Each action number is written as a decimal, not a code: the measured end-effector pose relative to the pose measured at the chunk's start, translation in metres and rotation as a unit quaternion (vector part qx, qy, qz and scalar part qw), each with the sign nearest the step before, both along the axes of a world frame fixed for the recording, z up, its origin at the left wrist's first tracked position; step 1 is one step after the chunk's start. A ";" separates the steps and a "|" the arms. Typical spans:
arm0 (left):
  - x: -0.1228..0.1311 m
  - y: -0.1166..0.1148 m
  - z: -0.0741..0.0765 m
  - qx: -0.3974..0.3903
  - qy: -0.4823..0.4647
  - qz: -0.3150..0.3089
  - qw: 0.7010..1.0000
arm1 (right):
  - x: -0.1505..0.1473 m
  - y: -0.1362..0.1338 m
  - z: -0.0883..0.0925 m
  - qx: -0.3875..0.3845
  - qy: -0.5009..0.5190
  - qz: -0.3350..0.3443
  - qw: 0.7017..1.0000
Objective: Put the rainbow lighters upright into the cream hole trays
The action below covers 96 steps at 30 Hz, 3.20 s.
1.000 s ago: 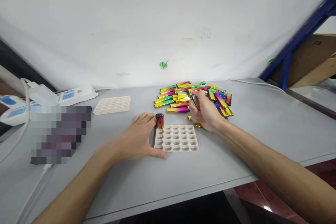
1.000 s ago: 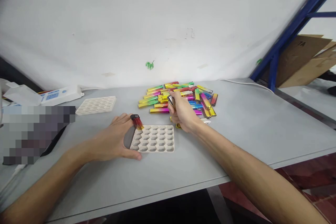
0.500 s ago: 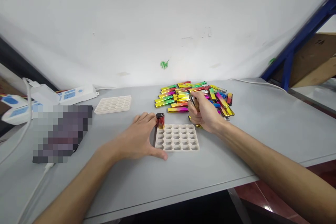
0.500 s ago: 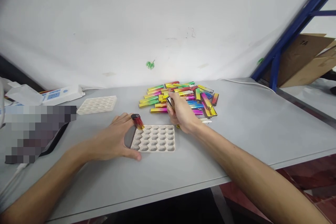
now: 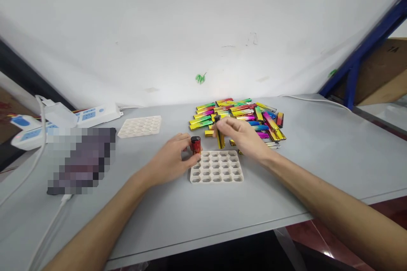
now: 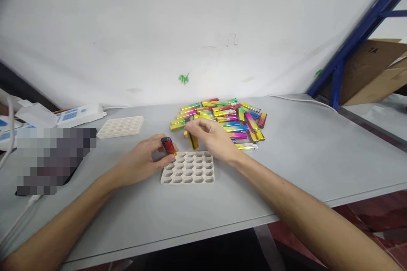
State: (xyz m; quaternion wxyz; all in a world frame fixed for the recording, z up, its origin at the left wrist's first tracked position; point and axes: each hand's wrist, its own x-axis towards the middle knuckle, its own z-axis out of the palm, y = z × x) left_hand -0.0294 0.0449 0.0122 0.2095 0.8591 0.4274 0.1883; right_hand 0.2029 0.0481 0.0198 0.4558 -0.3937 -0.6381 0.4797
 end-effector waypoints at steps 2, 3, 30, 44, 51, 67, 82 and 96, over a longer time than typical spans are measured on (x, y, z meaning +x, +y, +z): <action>0.001 -0.001 0.000 0.007 -0.001 0.005 1.000 | -0.001 -0.002 -0.001 0.014 -0.019 0.036 0.999; 0.002 -0.001 0.001 0.010 0.000 0.008 1.000 | -0.002 -0.002 -0.002 0.017 -0.021 0.048 0.999; 0.005 -0.001 0.002 -0.003 0.009 0.014 1.000 | 0.025 0.018 -0.012 0.234 -0.539 -0.096 0.804; 0.006 -0.002 0.002 -0.028 -0.032 0.016 0.999 | 0.005 0.004 0.000 -0.051 -0.016 -0.033 0.998; 0.005 -0.003 0.004 -0.046 -0.036 0.020 0.998 | 0.004 0.003 0.002 -0.110 0.003 -0.029 0.993; 0.005 -0.001 0.001 -0.039 -0.025 0.020 0.999 | 0.003 0.005 0.005 -0.187 0.046 -0.062 0.979; 0.005 -0.003 0.003 -0.047 -0.033 -0.004 0.998 | 0.002 0.003 0.000 -0.165 0.033 -0.053 0.984; 0.004 -0.003 0.003 -0.052 -0.025 -0.012 0.998 | 0.002 -0.002 -0.003 -0.020 -0.021 0.075 0.997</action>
